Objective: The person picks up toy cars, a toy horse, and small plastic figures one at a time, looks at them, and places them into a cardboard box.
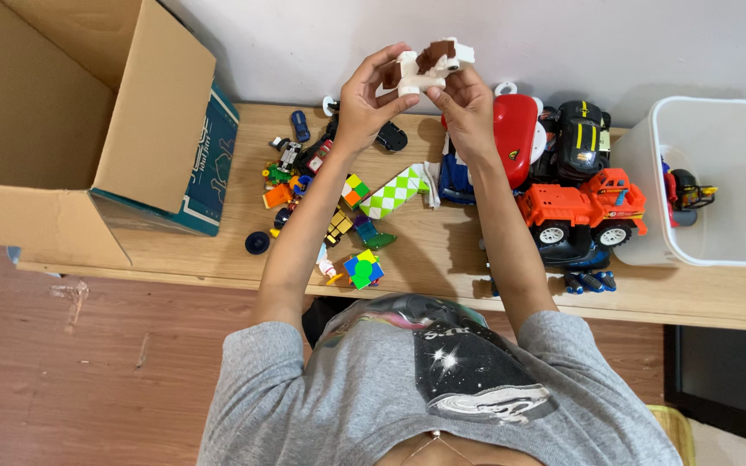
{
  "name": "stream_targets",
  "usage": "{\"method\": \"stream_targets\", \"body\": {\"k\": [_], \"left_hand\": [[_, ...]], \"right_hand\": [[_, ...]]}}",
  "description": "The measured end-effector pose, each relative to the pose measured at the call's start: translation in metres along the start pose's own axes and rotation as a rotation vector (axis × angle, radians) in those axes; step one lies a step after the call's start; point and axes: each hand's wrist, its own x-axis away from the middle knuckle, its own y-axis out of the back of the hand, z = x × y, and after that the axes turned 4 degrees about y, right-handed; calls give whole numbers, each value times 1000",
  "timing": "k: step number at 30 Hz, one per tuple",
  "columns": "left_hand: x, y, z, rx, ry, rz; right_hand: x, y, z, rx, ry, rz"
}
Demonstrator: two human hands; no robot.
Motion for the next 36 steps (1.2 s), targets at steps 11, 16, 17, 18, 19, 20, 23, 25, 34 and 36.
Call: {"method": "stream_targets", "body": {"k": [11,16,17,18,19,20,23,25,34,36], "left_hand": [[18,73,-50,-24,-4,-144],[30,138,-96,-102,-108,-230],[34,152,-107,-87,-75,-246],[38,166,-117,-102,-79,-267],[41,181,-126,-141,-110,-295],[45,197,-135,-181,-140,-322],[58,249,-156,-282,-141,-402],[59,290,-170,-429,-179,-441],[85,418,-209,-794,35,-466],[94,441,-197,-864,84,-458]], "right_hand": [[-45,-74,-29,-147,-15,167],[-87,-152,-42,-206,9,307],[-94,-169,-43,-225,13,330],[-100,-187,-44,-245,16,354],[-107,-205,-46,-258,10,373],[-114,-224,-48,-265,10,403],[-133,-276,-57,-296,21,483],[-146,-308,-72,-318,33,530],[-205,-415,-169,15,39,594],[-204,-430,-185,95,-8,551]]}}
